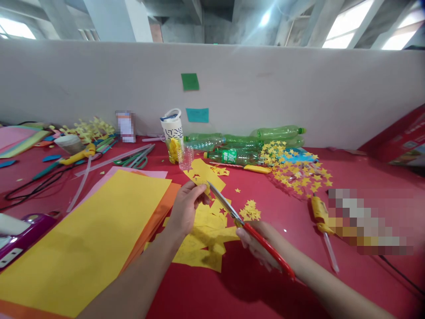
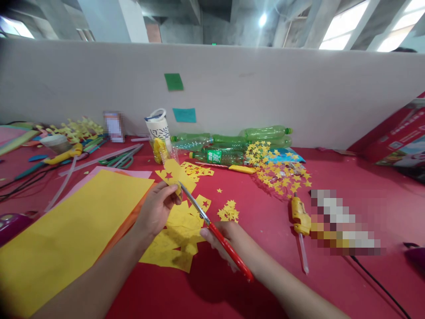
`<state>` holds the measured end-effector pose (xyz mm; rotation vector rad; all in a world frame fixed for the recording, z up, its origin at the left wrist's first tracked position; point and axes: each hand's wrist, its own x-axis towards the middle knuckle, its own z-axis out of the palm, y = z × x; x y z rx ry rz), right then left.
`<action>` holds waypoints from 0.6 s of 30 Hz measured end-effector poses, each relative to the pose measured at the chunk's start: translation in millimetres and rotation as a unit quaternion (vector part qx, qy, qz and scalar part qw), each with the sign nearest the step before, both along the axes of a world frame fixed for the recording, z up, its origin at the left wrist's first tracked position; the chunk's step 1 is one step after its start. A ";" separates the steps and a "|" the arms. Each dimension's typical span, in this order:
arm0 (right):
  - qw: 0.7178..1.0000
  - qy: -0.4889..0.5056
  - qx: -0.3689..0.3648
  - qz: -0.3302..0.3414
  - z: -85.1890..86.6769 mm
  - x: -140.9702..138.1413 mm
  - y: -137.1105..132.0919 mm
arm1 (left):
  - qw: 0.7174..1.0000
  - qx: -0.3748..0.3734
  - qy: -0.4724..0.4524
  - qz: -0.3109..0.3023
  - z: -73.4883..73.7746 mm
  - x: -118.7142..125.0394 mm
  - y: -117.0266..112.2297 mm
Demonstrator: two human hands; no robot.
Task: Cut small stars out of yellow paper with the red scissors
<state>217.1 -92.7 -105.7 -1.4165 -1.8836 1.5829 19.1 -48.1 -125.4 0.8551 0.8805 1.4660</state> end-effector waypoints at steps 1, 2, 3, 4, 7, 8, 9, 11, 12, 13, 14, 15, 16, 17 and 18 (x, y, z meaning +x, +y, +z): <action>1.000 -0.002 -0.003 -0.002 -0.7 -0.1 -1.3 | 1.000 -0.001 -0.008 -0.001 0.0 0.6 -0.3; 1.000 -0.004 -0.005 -0.004 -1.3 -0.3 -2.8 | 1.000 -0.002 -0.014 -0.002 -0.1 1.1 -0.6; 1.000 -0.007 -0.007 -0.007 -1.8 -0.4 -4.4 | 1.000 -0.002 -0.017 -0.004 -0.1 1.1 -0.9; 1.000 -0.009 -0.010 -0.010 -2.3 -0.4 -5.9 | 1.000 -0.003 -0.017 -0.005 -0.2 0.9 -1.1; 1.000 -0.015 -0.016 -0.016 -2.9 0.0 -8.8 | 1.000 -0.002 -0.002 -0.011 -0.1 -2.5 -0.3; 0.999 -0.017 -0.020 -0.020 -2.8 0.4 -9.0 | 1.000 -0.001 0.008 -0.016 0.0 -4.3 0.5; 0.999 -0.021 -0.024 -0.024 -2.6 0.9 -8.9 | 1.000 -0.001 0.018 -0.022 0.2 -6.5 1.5; 0.998 -0.031 -0.035 -0.029 -1.9 1.8 -8.2 | 0.999 -0.001 0.037 -0.040 0.5 -11.1 3.7; 0.998 -0.034 -0.037 -0.030 -1.4 2.2 -7.7 | 0.998 0.000 0.045 -0.050 0.7 -13.3 4.8; 0.998 -0.038 -0.037 -0.028 -1.0 2.5 -7.4 | 0.997 0.000 0.050 -0.059 0.8 -15.4 5.8; 0.998 -0.040 -0.035 -0.025 -0.6 2.6 -7.0 | 0.996 0.001 0.054 -0.065 1.0 -17.1 6.5; 0.998 -0.042 -0.034 -0.022 -0.4 2.5 -6.8 | 0.996 0.001 0.057 -0.071 1.3 -18.5 7.1; 0.998 -0.042 -0.035 -0.021 -0.5 2.3 -6.7 | 0.996 0.001 0.059 -0.073 1.5 -19.4 7.5; 0.998 -0.044 -0.038 -0.022 -0.7 2.0 -6.7 | 0.995 0.000 0.059 -0.074 1.7 -20.0 7.7; 0.998 -0.044 -0.042 -0.025 -1.1 1.8 -6.7 | 0.995 -0.001 0.058 -0.076 1.9 -20.2 7.8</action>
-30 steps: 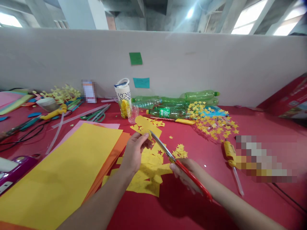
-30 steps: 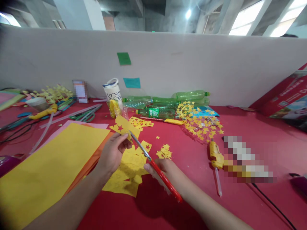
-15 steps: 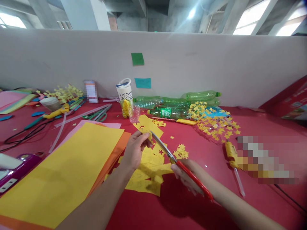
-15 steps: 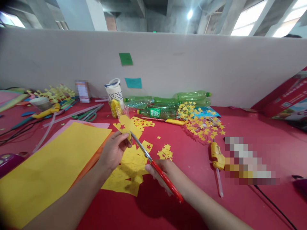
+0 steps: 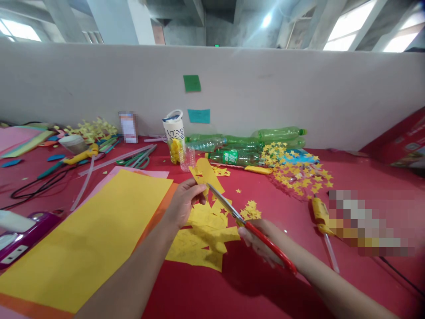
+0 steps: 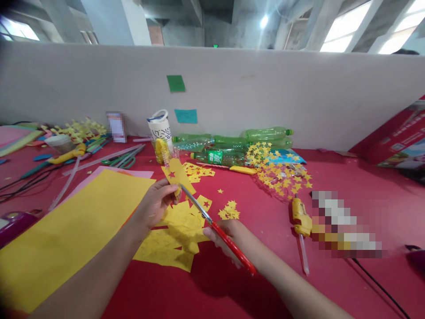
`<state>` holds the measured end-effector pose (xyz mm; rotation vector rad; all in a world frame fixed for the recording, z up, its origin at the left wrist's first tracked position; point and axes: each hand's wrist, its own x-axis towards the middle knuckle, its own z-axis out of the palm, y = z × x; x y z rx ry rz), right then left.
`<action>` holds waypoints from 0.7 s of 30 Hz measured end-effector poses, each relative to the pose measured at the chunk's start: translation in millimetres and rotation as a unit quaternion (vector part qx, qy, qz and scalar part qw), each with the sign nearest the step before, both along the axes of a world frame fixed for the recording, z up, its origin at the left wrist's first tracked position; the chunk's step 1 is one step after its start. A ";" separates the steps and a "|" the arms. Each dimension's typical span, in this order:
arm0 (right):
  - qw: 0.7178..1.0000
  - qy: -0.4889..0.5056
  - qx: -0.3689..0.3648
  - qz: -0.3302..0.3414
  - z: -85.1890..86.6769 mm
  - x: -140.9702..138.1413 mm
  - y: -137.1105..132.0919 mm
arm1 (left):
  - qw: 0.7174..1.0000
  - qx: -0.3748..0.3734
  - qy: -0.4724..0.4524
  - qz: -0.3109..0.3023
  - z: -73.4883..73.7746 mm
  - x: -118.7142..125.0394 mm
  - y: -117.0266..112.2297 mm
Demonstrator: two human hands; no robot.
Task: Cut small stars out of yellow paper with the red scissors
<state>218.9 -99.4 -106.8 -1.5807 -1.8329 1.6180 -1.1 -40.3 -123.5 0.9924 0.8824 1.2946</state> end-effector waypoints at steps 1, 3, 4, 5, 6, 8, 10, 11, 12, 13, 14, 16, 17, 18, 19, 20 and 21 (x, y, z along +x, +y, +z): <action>1.000 0.000 -0.005 -0.004 -0.5 -0.2 0.0 | 1.000 -0.001 -0.002 0.000 0.2 0.0 0.0; 1.000 0.002 -0.007 -0.007 -1.3 -0.3 -0.3 | 1.000 -0.002 -0.004 0.000 0.4 0.4 0.0; 1.000 0.003 -0.006 -0.006 -1.6 -0.1 -0.4 | 1.000 -0.002 -0.005 0.000 0.4 0.6 0.2; 1.000 0.005 -0.004 -0.004 -1.7 0.2 -0.5 | 1.000 -0.003 -0.005 -0.001 0.4 0.8 0.4; 1.000 0.007 -0.002 -0.002 -1.7 0.5 -0.6 | 1.000 -0.003 -0.005 -0.001 0.5 1.0 0.7; 1.000 0.009 -0.004 -0.001 -1.4 1.1 -0.5 | 1.000 -0.003 -0.004 0.000 0.6 1.2 1.4; 1.000 0.010 -0.009 -0.001 -1.0 1.2 -0.1 | 1.000 -0.003 -0.001 0.002 0.9 1.1 1.8; 1.000 0.009 -0.010 -0.002 -0.8 1.0 0.1 | 1.000 -0.004 0.000 0.003 1.1 1.0 1.8; 1.000 0.007 -0.011 -0.003 -0.6 0.8 0.3 | 1.000 -0.005 0.001 0.004 1.2 0.9 1.6; 1.000 0.006 -0.011 -0.004 -0.5 0.4 0.5 | 1.000 -0.006 0.002 0.005 1.3 0.8 1.3; 1.000 0.004 -0.012 -0.006 -0.3 0.1 0.5 | 1.000 -0.008 0.003 0.005 1.3 0.8 0.9; 1.000 0.001 -0.015 -0.009 0.2 -0.5 0.4 | 1.000 -0.009 0.006 0.007 1.2 0.7 0.2; 1.000 0.001 -0.016 -0.008 0.5 -0.7 0.2 | 1.000 -0.009 0.007 0.008 1.0 0.6 -0.1; 1.000 0.003 -0.015 -0.006 0.7 -0.7 0.1 | 1.000 -0.009 0.008 0.009 0.8 0.6 -0.4; 1.000 0.005 -0.013 -0.002 0.8 -0.7 0.1 | 1.000 -0.008 0.010 0.010 0.6 0.5 -0.5; 1.000 0.007 -0.011 0.001 0.8 -0.6 0.0 | 1.000 -0.008 0.013 0.012 0.4 0.4 -0.6; 1.000 0.009 -0.008 0.002 0.7 -0.4 0.1 | 1.000 -0.008 0.018 0.013 0.3 0.2 -0.7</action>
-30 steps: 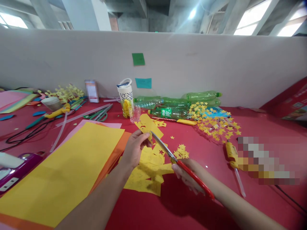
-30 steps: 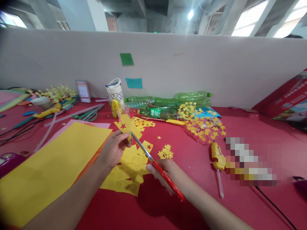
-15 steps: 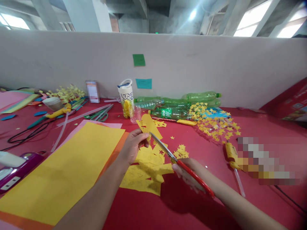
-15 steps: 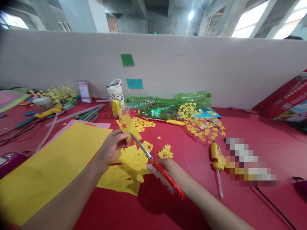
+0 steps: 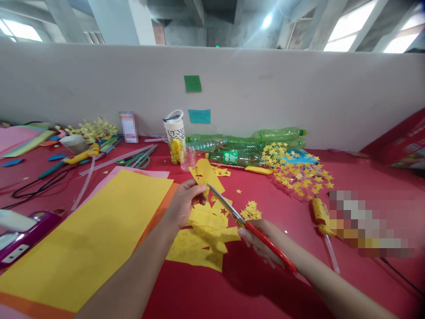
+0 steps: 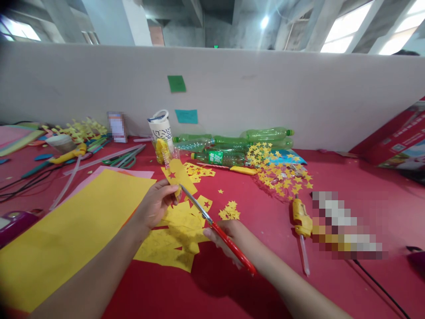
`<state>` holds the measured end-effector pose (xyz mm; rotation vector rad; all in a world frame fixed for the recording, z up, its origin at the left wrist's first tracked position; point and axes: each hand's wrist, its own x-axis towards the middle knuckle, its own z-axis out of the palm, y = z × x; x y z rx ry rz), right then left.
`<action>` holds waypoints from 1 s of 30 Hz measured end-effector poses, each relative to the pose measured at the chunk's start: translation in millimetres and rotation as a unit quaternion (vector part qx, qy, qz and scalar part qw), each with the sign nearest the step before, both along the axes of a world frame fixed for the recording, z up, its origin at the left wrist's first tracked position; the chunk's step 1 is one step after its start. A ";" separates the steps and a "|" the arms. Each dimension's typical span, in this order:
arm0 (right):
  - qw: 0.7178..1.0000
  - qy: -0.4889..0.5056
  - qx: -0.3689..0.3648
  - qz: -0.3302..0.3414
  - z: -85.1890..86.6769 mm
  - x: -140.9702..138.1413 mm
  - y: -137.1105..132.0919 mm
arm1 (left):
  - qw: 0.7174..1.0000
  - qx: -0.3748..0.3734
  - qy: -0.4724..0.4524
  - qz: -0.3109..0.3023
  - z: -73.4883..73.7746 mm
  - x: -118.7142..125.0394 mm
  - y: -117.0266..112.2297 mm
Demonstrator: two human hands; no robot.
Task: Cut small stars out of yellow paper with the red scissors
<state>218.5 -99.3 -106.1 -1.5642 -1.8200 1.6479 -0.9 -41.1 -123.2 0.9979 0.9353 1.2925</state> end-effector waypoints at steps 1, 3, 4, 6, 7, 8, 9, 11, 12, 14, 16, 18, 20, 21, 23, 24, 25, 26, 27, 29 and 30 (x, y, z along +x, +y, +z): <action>1.000 0.001 0.002 0.000 -0.2 0.2 0.1 | 1.000 0.000 0.006 0.001 0.0 -0.1 0.0; 1.000 -0.002 0.006 -0.002 -0.8 0.5 0.6 | 1.000 -0.002 0.016 0.002 0.5 -0.1 -0.1; 1.000 -0.003 0.007 -0.003 -1.0 0.5 0.9 | 1.000 -0.003 0.018 0.002 0.8 -0.1 -0.1; 1.000 -0.005 0.008 -0.001 -1.3 0.4 1.6 | 1.000 -0.004 0.017 0.004 1.3 0.3 -0.2; 1.000 -0.007 0.008 0.000 -1.3 0.3 1.8 | 1.000 -0.003 0.014 0.006 1.5 0.4 -0.3; 1.000 -0.008 0.006 0.000 -1.3 0.1 1.9 | 1.000 -0.002 0.011 0.007 1.5 0.6 -0.3; 1.000 -0.009 0.003 0.000 -1.2 -0.1 1.9 | 1.000 -0.001 0.009 0.009 1.3 0.7 -0.3; 1.000 -0.010 -0.002 -0.004 -1.1 -0.3 1.3 | 1.000 0.001 0.006 0.009 0.7 0.9 -0.3; 1.000 -0.008 -0.003 -0.008 -1.2 -0.2 0.9 | 1.000 0.002 0.005 0.008 0.3 0.9 -0.3; 1.000 -0.001 -0.002 -0.012 -1.5 0.3 -0.1 | 1.000 0.005 0.003 0.008 -0.4 1.1 -0.3; 1.000 0.013 0.006 -0.009 -2.2 1.2 -0.4 | 1.000 0.007 -0.004 0.009 -0.9 1.3 -0.2; 1.000 0.024 0.008 -0.004 -3.2 2.1 0.4 | 1.000 0.012 -0.007 0.014 -1.4 1.4 -0.2; 0.999 0.034 0.005 0.000 -4.5 2.8 1.9 | 1.000 0.017 0.001 0.022 -1.8 1.4 -0.4; 0.999 0.040 0.003 0.001 -5.2 3.0 2.7 | 0.999 0.019 0.009 0.025 -1.9 1.4 -0.6; 0.999 0.052 0.008 0.004 -6.9 3.3 3.6 | 0.999 0.023 0.027 0.024 -1.6 1.8 -1.5; 0.998 0.054 0.012 0.005 -7.8 3.4 3.5 | 0.999 0.026 0.036 0.020 -1.3 2.2 -2.2; 0.998 0.052 0.016 0.004 -8.8 3.4 3.0 | 0.998 0.030 0.044 0.016 -0.7 2.8 -3.1; 0.998 0.051 0.021 0.001 -9.9 3.4 2.2 | 0.998 0.033 0.051 0.013 -0.1 3.5 -4.0; 0.998 0.049 0.025 -0.001 -10.9 3.3 1.3 | 0.998 0.036 0.054 0.012 0.6 4.4 -5.1; 0.998 0.047 0.036 -0.002 -12.3 3.3 -0.7 | 0.998 0.041 0.053 0.017 1.6 6.1 -7.0; 0.998 0.045 0.040 0.001 -12.7 3.3 -1.6 | 0.998 0.042 0.049 0.020 1.8 6.9 -7.8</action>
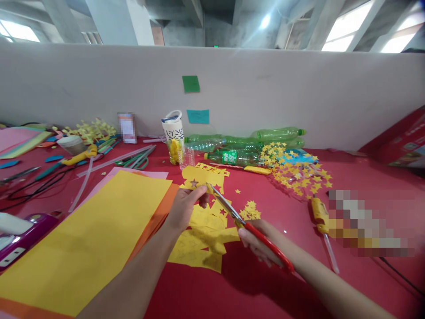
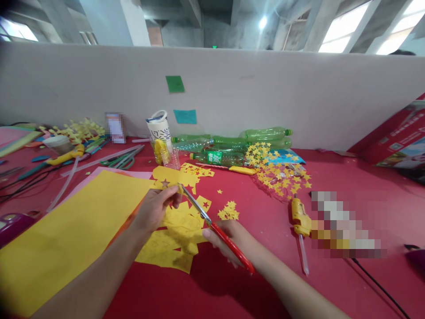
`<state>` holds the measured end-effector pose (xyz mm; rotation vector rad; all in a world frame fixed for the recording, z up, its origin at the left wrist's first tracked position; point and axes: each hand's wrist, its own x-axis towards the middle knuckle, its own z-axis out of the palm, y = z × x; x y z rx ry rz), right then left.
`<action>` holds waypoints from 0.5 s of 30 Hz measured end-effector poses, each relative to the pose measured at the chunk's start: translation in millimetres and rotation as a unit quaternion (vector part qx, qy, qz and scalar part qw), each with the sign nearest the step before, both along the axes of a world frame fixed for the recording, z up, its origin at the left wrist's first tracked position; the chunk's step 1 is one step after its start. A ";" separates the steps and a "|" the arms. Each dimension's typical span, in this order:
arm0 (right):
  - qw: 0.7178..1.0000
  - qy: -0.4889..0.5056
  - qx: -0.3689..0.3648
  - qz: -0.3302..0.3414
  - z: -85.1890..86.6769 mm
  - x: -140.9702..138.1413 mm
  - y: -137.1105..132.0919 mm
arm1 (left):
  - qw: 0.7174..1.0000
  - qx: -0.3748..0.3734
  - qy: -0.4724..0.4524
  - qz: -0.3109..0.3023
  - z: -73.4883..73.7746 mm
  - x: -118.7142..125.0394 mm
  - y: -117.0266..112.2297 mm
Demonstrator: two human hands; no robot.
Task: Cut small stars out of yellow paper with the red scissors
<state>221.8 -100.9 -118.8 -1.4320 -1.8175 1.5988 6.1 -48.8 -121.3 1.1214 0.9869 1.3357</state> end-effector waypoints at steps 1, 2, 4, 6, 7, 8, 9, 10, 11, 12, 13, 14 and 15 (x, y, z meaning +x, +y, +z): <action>1.000 -0.003 0.002 0.005 -0.1 0.0 -0.8 | 1.000 0.000 -0.005 0.003 -0.1 0.7 -0.6; 1.000 -0.006 0.006 0.009 -0.1 0.0 -1.4 | 1.000 -0.001 -0.008 0.004 -0.5 1.3 -1.1; 1.000 -0.008 0.011 0.010 0.3 -0.3 -2.6 | 1.000 -0.003 -0.012 0.001 -1.9 2.2 -1.7; 1.000 0.000 0.017 0.008 0.7 -0.9 -3.7 | 1.000 -0.003 -0.015 -0.006 -3.7 3.0 -2.2; 1.000 0.003 0.020 0.007 0.9 -1.4 -4.3 | 1.000 -0.003 -0.015 -0.011 -4.5 3.5 -2.4; 1.000 0.005 0.023 0.003 1.0 -1.8 -4.8 | 1.000 -0.004 -0.015 -0.014 -5.1 3.9 -2.7; 1.000 0.005 0.025 0.002 1.1 -2.3 -5.2 | 1.000 -0.006 -0.015 -0.015 -5.6 4.3 -3.0; 1.000 0.005 0.026 0.001 1.2 -2.7 -5.5 | 1.000 -0.009 -0.014 -0.015 -5.9 4.7 -3.3; 1.000 0.006 0.025 0.000 1.4 -3.1 -5.7 | 1.000 -0.011 -0.012 -0.014 -6.1 4.9 -3.5; 1.000 0.007 0.022 0.000 1.5 -3.4 -5.8 | 1.000 -0.011 -0.012 -0.012 -6.3 5.1 -3.7; 1.000 0.009 0.020 -0.001 1.5 -3.5 -5.8 | 1.000 -0.012 -0.014 -0.011 -6.4 5.1 -3.8; 1.000 0.010 0.019 -0.001 1.5 -3.6 -5.9 | 1.000 -0.012 -0.015 -0.010 -6.6 5.1 -3.8; 1.000 0.009 0.020 -0.002 1.2 -3.7 -5.8 | 1.000 -0.013 -0.016 -0.010 -6.8 4.9 -3.6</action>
